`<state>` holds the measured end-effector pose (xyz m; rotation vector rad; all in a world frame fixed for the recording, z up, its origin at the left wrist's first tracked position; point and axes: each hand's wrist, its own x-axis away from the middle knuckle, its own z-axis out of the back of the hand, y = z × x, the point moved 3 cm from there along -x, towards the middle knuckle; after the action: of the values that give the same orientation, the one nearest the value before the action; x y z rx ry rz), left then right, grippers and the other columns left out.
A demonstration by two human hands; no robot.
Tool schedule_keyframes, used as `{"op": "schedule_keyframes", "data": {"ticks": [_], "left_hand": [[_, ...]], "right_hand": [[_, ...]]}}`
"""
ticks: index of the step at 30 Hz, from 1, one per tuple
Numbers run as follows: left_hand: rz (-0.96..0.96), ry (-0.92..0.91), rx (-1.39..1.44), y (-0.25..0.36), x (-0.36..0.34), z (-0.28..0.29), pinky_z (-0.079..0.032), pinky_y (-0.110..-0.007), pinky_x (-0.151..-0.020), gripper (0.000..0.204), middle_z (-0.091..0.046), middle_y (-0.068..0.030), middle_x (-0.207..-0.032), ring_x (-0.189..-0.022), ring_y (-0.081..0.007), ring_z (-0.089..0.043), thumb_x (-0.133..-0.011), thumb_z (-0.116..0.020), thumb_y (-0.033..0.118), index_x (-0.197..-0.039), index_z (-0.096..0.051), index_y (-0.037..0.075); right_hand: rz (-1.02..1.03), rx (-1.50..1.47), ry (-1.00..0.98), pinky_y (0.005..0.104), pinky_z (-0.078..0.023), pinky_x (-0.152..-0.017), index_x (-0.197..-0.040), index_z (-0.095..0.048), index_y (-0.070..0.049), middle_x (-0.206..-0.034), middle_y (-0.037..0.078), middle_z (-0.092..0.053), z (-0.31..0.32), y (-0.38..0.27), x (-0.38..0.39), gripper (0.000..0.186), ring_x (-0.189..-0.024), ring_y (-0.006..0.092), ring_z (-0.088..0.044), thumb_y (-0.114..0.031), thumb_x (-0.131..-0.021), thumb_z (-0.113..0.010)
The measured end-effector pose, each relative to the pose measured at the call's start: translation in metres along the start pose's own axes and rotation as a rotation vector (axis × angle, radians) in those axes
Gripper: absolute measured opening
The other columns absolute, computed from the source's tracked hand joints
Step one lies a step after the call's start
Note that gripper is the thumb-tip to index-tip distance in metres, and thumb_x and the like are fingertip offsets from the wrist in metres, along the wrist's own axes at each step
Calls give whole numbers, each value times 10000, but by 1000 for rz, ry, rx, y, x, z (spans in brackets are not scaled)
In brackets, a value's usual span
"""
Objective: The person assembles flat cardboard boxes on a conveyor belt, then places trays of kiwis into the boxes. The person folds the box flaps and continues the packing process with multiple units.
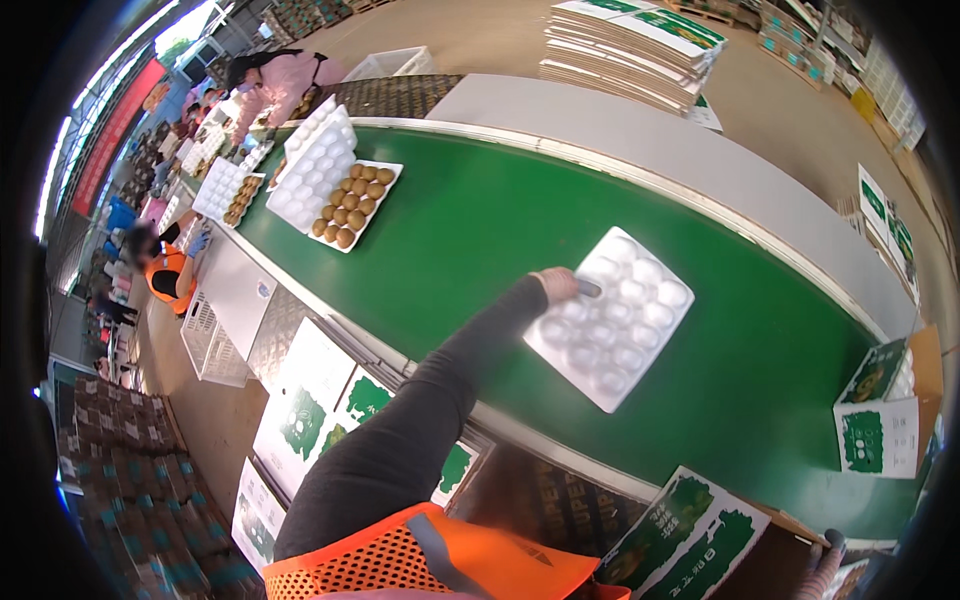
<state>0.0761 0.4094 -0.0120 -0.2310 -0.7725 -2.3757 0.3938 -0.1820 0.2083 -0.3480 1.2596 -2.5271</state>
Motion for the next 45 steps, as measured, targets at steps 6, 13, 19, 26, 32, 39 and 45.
{"op": "schedule_keyframes", "data": {"ticks": [6,13,19,26,32,39,45], "left_hand": [[131,15,1238,54,18,-30,-518,-373,-757,581,-646,-125,-977,-816,-241,-626,-689,-737,359,-1128,-591,7],[160,145,1417,78,27,-63,-491,-379,-829,596,-582,-134,-1116,-957,-260,-581,-699,-693,150,-1248,-486,45],[203,310,1485,90,83,-38,-473,-375,-867,597,-603,-129,-1095,-975,-267,-582,-687,-709,159,-1232,-504,27],[138,612,1510,86,170,13,-467,-401,-836,624,-555,-132,-1122,-985,-283,-543,-715,-695,224,-1272,-463,64],[42,801,1482,133,265,76,-503,-361,-790,491,-588,-143,-1061,-925,-243,-585,-768,-653,168,-1212,-500,26],[-21,730,1511,309,368,114,-509,-354,-801,580,-606,-140,-1033,-900,-238,-601,-758,-674,344,-1196,-496,10],[-238,222,1683,399,351,60,-511,-378,-872,476,-618,-135,-1109,-974,-267,-618,-808,-620,234,-1220,-505,25]], "right_hand": [[252,629,-153,366,-386,-901,-1184,-502,8,-1078,191,-561,-7,-25,0,412,-998,300,-508,-328,-947,-466],[34,-258,-91,251,-339,-959,-1198,-517,-18,-1122,81,-534,28,93,-57,277,-1039,138,-445,-158,-968,-452],[425,455,-14,259,-379,-913,-1200,-506,-18,-1120,103,-541,-9,22,-22,258,-993,153,-475,-53,-946,-476],[434,538,-96,312,-427,-836,-1110,-551,34,-1029,166,-591,-4,10,-39,296,-920,242,-532,-208,-945,-517],[714,721,-70,413,-444,-756,-993,-578,8,-908,224,-609,-21,9,-63,245,-861,388,-555,-215,-922,-505],[864,608,-91,470,-446,-764,-954,-582,-37,-916,218,-601,-36,-36,-20,256,-896,403,-553,-267,-908,-478],[740,597,-250,451,-468,-790,-949,-640,-45,-937,208,-622,-51,-69,19,269,-901,376,-588,-282,-850,-559]]}}
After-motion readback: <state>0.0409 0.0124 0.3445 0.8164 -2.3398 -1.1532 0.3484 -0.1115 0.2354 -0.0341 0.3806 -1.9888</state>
